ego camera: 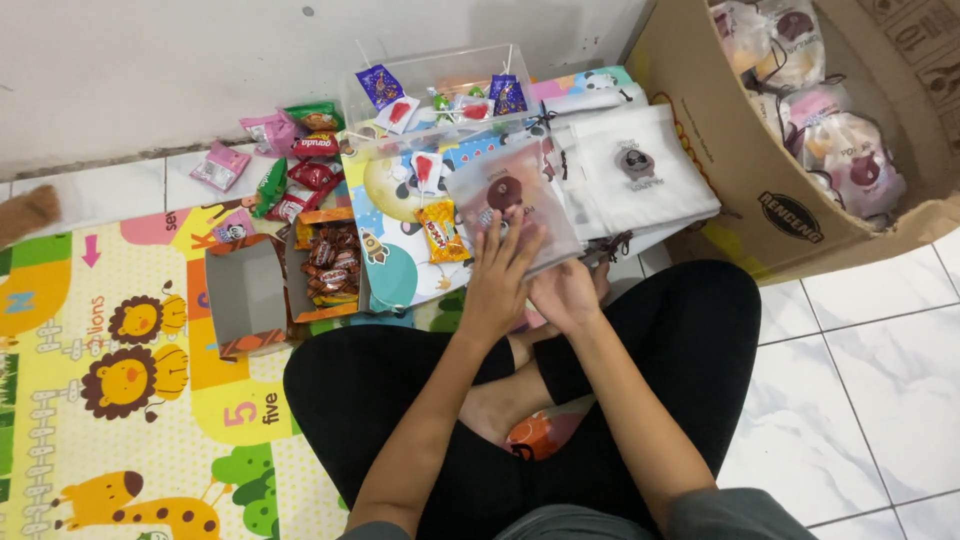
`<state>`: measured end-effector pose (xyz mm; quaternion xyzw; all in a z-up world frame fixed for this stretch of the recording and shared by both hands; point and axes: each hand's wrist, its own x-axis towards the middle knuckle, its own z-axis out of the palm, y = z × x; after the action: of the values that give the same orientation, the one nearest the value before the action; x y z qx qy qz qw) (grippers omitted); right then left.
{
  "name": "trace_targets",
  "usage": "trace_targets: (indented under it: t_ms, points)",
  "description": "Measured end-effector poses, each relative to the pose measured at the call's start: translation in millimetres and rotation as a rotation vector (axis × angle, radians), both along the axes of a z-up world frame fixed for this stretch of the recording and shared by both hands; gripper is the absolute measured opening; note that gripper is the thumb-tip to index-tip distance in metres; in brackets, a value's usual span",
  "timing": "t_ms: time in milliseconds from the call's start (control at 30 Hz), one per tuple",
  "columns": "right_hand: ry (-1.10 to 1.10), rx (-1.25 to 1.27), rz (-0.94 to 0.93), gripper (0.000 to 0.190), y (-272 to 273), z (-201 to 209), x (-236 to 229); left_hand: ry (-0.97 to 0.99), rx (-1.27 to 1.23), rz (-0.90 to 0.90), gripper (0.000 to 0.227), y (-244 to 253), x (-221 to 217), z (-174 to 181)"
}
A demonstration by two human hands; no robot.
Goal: Packing various small snack packets into individual gift bags while sitting on the floor.
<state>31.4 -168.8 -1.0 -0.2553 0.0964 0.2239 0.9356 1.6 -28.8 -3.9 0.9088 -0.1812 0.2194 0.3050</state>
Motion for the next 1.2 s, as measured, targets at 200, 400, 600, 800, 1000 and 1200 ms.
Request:
trace_targets:
  t_ms: [200, 400, 600, 800, 1000, 1200]
  points:
    - [-0.031, -0.094, 0.007, 0.036, -2, -22, 3, 0.107, 0.047, 0.06, 0.057, -5, 4, -15]
    - [0.004, -0.013, 0.013, 0.04, 4, -13, 1, 0.133, 0.082, 0.057, 0.058, -19, -5, -2]
    - [0.063, 0.023, -0.026, 0.038, -9, -31, 2, 0.448, 0.07, -0.045, 0.066, -17, -4, 34]
    - [-0.004, 0.103, 0.043, 0.047, -4, -31, 2, 0.356, -0.203, -0.018, 0.05, 7, 16, 74]
    - [-0.02, 0.107, 0.128, 0.051, -3, 31, -6, 0.274, 0.099, 0.42, 0.075, -31, 66, 14]
    - [0.075, 0.077, 0.143, 0.048, -9, -83, 18, 0.338, -0.028, 0.37, 0.081, -27, 61, 19]
